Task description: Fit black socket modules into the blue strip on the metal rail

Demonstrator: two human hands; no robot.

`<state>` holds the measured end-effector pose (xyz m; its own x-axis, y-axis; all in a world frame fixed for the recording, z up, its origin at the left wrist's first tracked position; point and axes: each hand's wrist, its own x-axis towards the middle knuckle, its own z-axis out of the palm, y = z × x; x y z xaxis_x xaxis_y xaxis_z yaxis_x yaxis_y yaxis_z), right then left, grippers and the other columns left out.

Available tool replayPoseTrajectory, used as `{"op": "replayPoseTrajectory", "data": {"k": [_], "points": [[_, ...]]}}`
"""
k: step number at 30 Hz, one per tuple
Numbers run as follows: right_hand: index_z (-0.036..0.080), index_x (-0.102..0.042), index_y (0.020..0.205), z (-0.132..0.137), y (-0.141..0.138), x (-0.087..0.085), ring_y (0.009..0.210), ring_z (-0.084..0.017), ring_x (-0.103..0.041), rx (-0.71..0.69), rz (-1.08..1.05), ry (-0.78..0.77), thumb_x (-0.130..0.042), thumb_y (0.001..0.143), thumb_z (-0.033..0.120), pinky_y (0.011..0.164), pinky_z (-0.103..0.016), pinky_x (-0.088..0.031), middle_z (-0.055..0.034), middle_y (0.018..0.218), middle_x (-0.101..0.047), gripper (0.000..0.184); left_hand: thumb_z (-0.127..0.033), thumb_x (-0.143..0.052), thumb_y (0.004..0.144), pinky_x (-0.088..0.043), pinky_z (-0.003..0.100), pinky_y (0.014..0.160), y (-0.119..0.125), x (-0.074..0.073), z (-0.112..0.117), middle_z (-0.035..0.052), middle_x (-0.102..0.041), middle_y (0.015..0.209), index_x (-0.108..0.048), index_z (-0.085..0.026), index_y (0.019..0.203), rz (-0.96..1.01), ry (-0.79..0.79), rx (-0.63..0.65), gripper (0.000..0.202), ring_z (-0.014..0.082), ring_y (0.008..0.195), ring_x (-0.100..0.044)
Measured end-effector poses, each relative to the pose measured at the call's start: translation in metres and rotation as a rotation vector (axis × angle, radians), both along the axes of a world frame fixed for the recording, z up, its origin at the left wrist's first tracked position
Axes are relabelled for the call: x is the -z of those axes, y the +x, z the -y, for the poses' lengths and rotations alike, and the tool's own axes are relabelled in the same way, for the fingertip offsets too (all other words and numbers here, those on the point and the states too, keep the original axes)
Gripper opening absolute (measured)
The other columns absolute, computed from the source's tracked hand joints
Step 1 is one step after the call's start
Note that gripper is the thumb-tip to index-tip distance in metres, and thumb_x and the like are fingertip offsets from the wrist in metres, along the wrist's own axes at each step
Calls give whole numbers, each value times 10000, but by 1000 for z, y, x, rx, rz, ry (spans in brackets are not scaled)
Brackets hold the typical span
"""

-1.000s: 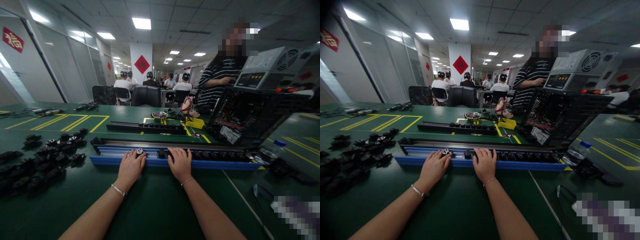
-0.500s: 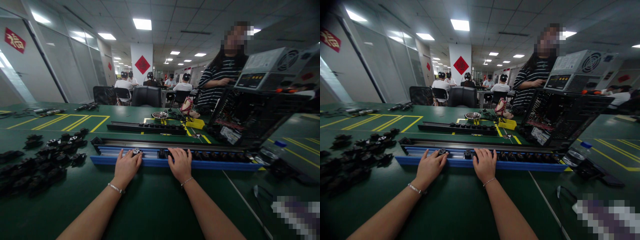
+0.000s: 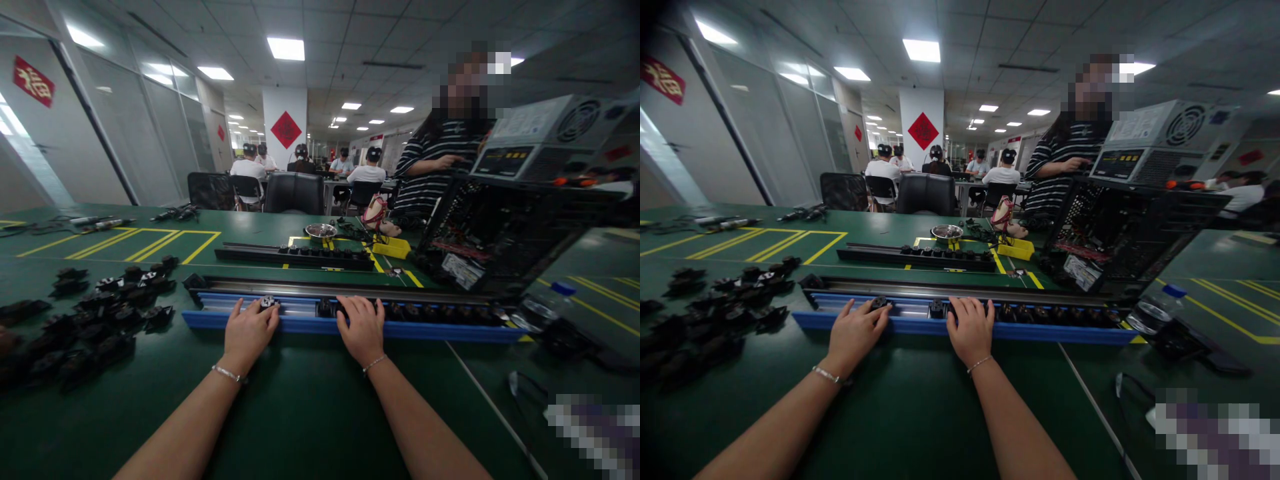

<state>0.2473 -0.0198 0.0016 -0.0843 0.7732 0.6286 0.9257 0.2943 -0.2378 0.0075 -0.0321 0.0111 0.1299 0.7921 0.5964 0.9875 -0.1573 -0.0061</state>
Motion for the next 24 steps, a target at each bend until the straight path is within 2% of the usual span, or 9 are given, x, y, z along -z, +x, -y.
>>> {"op": "replayPoseTrajectory", "data": {"k": [8,24], "points": [[273,-586,1143,-1,1,1,1088,-220,-493,11,26,10,-445,871,307,1062,-488,-108,-32,1103,-641,308,-334,-401,864,-344,475,1004,-3,1,-1,93,-680,1078,-720,-275,953,33,-11,-18,336,258,1049,-607],[277,-586,1139,-1,1,1,1066,-220,-499,23,47,14,-443,870,311,1051,-486,-125,-31,1095,-642,307,-360,-380,869,-412,398,923,-23,3,-4,73,-698,1031,-719,-285,957,68,-21,-70,357,225,964,-638]]}}
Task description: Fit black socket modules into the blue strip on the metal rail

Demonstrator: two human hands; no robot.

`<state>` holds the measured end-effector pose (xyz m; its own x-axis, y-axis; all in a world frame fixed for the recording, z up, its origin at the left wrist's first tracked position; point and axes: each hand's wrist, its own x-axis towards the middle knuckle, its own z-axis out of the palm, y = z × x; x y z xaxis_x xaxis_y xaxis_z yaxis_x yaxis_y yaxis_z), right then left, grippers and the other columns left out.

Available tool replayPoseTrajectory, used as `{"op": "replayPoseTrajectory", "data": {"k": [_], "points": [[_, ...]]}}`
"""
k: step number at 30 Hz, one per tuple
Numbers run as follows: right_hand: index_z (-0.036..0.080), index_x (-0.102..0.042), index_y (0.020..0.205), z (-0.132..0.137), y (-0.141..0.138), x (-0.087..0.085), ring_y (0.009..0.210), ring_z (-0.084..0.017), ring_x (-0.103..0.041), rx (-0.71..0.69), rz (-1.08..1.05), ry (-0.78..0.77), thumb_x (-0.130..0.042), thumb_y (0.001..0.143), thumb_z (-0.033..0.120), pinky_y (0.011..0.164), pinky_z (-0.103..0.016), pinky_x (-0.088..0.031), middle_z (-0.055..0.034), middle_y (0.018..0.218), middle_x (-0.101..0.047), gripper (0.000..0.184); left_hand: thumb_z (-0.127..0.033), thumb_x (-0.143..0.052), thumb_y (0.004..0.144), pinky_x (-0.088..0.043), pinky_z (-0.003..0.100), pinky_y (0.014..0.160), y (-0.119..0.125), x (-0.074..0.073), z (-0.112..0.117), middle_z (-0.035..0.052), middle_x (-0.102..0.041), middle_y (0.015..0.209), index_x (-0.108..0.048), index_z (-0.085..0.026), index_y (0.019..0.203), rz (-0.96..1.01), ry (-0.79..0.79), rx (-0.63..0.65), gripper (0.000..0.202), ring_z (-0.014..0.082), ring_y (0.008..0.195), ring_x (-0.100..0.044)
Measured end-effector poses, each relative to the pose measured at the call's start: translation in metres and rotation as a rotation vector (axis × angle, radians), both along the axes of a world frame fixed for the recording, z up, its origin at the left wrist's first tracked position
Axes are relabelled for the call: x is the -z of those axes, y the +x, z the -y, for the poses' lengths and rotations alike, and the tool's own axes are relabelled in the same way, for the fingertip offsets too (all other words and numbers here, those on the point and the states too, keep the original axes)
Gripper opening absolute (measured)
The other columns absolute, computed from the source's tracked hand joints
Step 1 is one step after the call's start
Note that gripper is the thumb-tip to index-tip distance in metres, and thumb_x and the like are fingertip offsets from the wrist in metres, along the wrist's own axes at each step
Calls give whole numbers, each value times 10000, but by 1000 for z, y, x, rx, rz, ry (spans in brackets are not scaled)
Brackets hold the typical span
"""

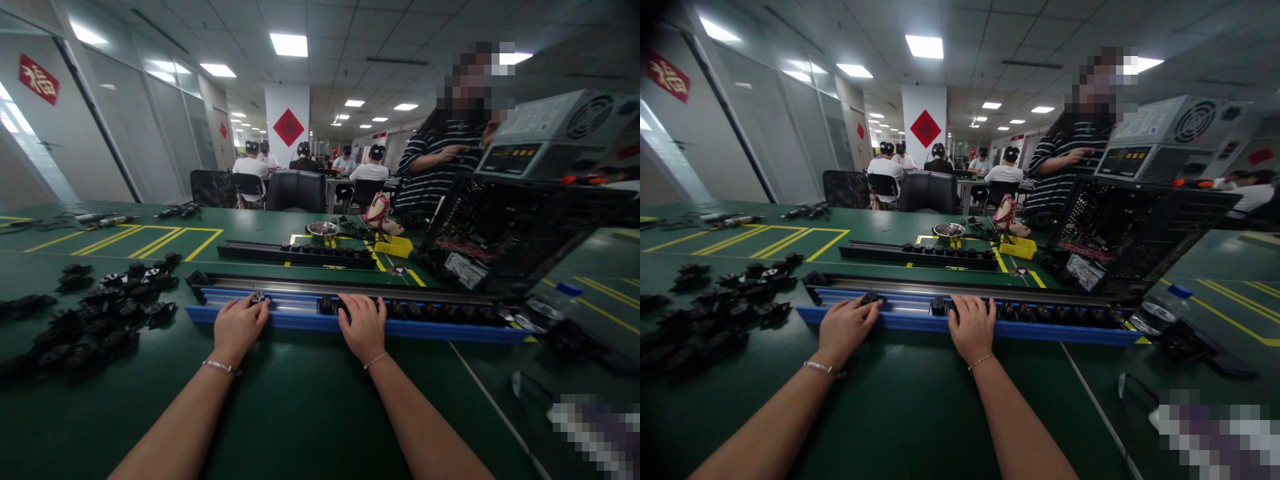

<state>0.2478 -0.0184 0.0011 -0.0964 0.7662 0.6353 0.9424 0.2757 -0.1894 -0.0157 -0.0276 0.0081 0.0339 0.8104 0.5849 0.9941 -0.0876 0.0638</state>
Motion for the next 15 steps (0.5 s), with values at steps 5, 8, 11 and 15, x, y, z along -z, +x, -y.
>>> {"op": "replayPoseTrajectory", "data": {"k": [5,8,11,15], "points": [[276,-591,1135,0,0,0,1059,-218,-502,1,-2,11,-448,866,309,1054,-483,-126,-30,1094,-641,306,-373,-377,865,-428,378,906,-4,-1,0,54,-704,1021,-729,-281,917,-2,-3,-39,367,215,918,-650],[277,-588,1137,0,0,0,1063,-218,-500,-3,-7,9,-449,869,308,1055,-481,-122,-30,1098,-641,304,-375,-369,865,-439,380,885,-5,-1,0,61,-680,1087,-735,-273,900,-3,-4,-58,382,227,924,-647],[275,-583,1138,1,0,-1,1069,-219,-495,-3,-10,3,-442,873,310,1055,-482,-118,-31,1101,-641,302,-378,-369,864,-447,386,864,-5,-1,-1,57,-596,1242,-737,-267,889,12,2,-60,385,245,954,-635],[268,-583,1137,1,0,-1,1076,-222,-490,-16,-25,0,-441,874,311,1058,-483,-105,-38,1100,-643,302,-386,-378,862,-448,381,848,-3,0,-3,56,-519,1333,-626,-258,1151,80,11,-38,401,251,972,-620]]}}
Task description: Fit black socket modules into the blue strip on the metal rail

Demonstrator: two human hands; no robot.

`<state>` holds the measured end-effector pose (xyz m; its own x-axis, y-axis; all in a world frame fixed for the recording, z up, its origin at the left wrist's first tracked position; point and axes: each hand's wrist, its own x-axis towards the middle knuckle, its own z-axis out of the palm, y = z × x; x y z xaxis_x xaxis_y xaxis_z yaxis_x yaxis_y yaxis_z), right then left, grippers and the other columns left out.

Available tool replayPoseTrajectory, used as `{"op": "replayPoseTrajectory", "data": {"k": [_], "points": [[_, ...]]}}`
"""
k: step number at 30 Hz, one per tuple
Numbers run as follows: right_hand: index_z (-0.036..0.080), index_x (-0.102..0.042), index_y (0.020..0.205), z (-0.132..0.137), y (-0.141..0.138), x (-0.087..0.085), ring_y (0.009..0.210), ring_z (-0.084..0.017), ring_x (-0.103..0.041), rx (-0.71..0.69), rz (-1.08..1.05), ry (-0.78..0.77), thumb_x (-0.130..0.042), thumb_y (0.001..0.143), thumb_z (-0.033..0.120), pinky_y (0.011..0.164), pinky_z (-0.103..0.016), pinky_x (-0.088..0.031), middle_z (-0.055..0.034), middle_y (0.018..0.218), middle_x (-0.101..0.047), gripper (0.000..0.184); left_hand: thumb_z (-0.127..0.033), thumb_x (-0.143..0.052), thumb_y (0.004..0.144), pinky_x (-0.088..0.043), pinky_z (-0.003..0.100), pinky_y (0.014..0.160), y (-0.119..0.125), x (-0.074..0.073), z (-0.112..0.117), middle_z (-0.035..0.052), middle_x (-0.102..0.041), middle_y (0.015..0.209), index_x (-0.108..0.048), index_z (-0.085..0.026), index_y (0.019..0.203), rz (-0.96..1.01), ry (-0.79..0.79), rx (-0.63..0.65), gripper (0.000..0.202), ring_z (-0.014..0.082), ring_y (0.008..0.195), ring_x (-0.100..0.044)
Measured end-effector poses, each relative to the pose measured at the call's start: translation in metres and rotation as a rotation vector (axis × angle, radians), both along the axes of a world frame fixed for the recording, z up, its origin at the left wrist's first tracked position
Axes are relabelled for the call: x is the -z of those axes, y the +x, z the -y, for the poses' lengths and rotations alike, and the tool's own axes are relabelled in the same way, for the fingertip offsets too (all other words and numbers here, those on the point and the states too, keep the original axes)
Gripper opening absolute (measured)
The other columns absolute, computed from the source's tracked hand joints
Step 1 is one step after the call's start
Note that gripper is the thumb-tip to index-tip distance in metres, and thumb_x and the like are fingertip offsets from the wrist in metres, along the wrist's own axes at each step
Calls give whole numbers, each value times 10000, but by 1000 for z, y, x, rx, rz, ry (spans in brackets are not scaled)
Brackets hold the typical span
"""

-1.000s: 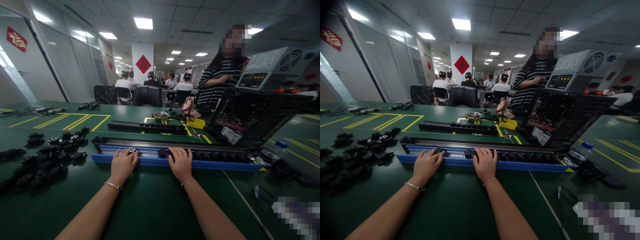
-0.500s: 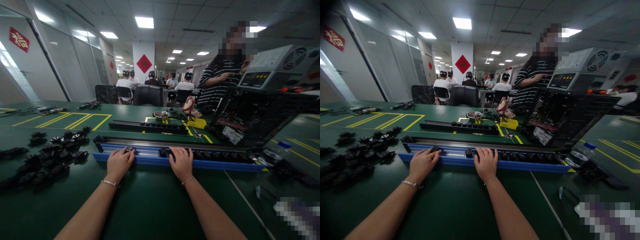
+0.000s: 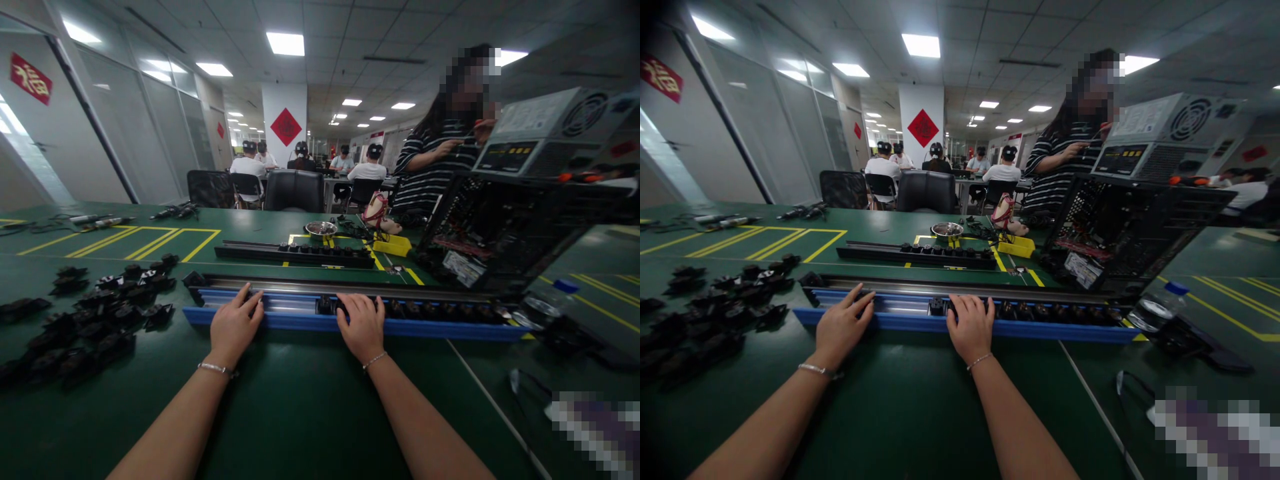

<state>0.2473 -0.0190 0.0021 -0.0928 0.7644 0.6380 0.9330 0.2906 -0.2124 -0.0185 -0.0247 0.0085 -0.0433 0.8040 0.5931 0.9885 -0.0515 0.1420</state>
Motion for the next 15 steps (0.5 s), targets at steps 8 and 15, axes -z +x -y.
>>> {"op": "replayPoseTrajectory", "data": {"k": [8,15], "points": [[276,-589,1135,0,-1,1,1074,-217,-493,7,-7,3,-449,870,308,1062,-477,-103,-34,1096,-644,301,-525,-414,806,-355,438,925,-3,-2,-9,139,-659,1038,-586,-139,1074,135,-117,-190,501,288,995,-580],[273,-585,1135,0,-1,0,1077,-211,-498,12,3,-8,-465,865,301,1058,-477,-115,-18,1094,-644,296,-499,-425,802,-336,396,921,0,-8,-9,83,-680,998,-635,-194,998,120,-137,-227,418,247,969,-589]]}}
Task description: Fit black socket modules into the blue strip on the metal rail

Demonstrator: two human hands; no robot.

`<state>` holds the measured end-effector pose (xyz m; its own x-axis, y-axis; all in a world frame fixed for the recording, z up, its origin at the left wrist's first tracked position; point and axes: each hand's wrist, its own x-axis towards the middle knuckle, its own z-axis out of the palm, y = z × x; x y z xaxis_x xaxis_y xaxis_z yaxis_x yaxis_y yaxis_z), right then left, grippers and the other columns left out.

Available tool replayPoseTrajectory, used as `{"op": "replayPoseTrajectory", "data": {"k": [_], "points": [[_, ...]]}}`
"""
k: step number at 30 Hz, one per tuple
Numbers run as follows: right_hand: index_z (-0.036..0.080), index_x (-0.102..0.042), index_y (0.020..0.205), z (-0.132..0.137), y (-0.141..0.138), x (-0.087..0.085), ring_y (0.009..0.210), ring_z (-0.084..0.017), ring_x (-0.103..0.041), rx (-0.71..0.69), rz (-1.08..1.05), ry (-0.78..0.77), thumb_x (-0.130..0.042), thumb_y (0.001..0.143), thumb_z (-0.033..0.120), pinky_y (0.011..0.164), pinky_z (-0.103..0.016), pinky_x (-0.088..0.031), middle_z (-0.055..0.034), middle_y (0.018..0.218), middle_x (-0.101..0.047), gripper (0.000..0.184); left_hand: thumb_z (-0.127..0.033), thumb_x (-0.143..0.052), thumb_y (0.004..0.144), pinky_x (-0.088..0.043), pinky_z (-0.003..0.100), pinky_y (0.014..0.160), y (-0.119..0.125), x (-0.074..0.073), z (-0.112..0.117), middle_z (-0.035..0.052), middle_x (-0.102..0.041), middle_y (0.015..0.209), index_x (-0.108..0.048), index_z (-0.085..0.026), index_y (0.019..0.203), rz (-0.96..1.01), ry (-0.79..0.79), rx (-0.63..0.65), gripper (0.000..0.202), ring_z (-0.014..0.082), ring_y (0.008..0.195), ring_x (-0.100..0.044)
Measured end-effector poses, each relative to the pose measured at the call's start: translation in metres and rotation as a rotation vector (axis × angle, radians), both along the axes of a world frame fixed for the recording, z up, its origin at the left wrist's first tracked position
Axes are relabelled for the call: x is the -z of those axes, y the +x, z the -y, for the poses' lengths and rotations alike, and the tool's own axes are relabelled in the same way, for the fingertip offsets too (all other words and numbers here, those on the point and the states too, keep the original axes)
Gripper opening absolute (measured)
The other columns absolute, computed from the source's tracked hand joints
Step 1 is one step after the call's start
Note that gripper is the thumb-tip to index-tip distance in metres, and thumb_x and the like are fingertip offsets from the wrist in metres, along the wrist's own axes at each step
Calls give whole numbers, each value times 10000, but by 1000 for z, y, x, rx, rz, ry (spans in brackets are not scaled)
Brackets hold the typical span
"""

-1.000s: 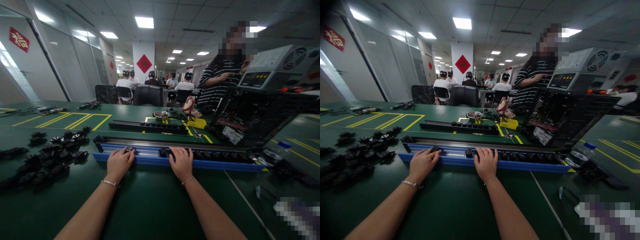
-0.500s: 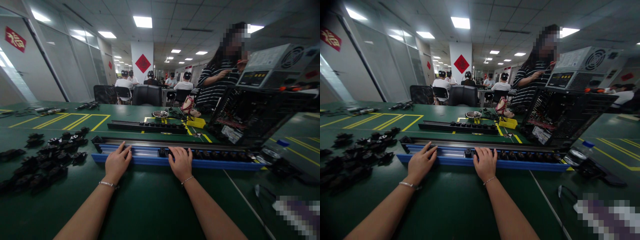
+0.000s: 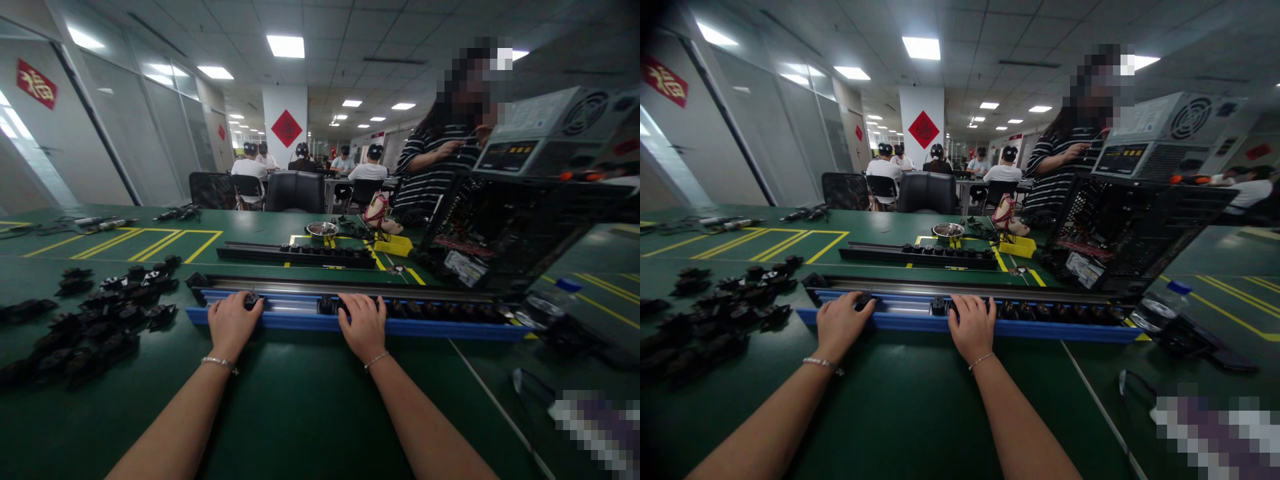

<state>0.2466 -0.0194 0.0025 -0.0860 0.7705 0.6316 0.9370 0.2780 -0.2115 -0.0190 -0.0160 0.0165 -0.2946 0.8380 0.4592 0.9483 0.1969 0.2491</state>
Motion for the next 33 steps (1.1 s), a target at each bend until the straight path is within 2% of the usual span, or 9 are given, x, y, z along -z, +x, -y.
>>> {"op": "replayPoseTrajectory", "data": {"k": [6,16,25,33], "points": [[274,-580,1138,0,1,-1,1081,-215,-494,-11,-9,-5,-459,871,305,1058,-479,-110,-23,1098,-643,295,-480,-461,787,-298,407,970,0,1,-1,85,-670,1040,-647,-190,1006,25,20,-26,409,243,995,-575],[273,-581,1133,0,1,1,1083,-215,-494,-17,-24,2,-468,866,299,1060,-481,-104,-22,1095,-644,291,-490,-476,769,-250,478,1004,-14,7,-7,85,-669,1009,-673,-207,942,69,17,-123,386,265,1036,-530],[276,-578,1137,0,1,1,1089,-219,-492,-13,-23,-2,-462,867,303,1061,-492,-107,-27,1099,-643,295,-485,-458,768,-150,589,1026,-32,9,-10,88,-668,1016,-676,-221,912,143,44,-181,372,289,1037,-519],[285,-575,1136,0,1,1,1086,-214,-495,-9,-16,3,-469,864,296,1060,-488,-105,-14,1093,-646,292,-481,-443,766,-218,557,997,-38,9,-10,97,-666,1034,-677,-219,947,149,20,-211,395,301,1041,-515]]}}
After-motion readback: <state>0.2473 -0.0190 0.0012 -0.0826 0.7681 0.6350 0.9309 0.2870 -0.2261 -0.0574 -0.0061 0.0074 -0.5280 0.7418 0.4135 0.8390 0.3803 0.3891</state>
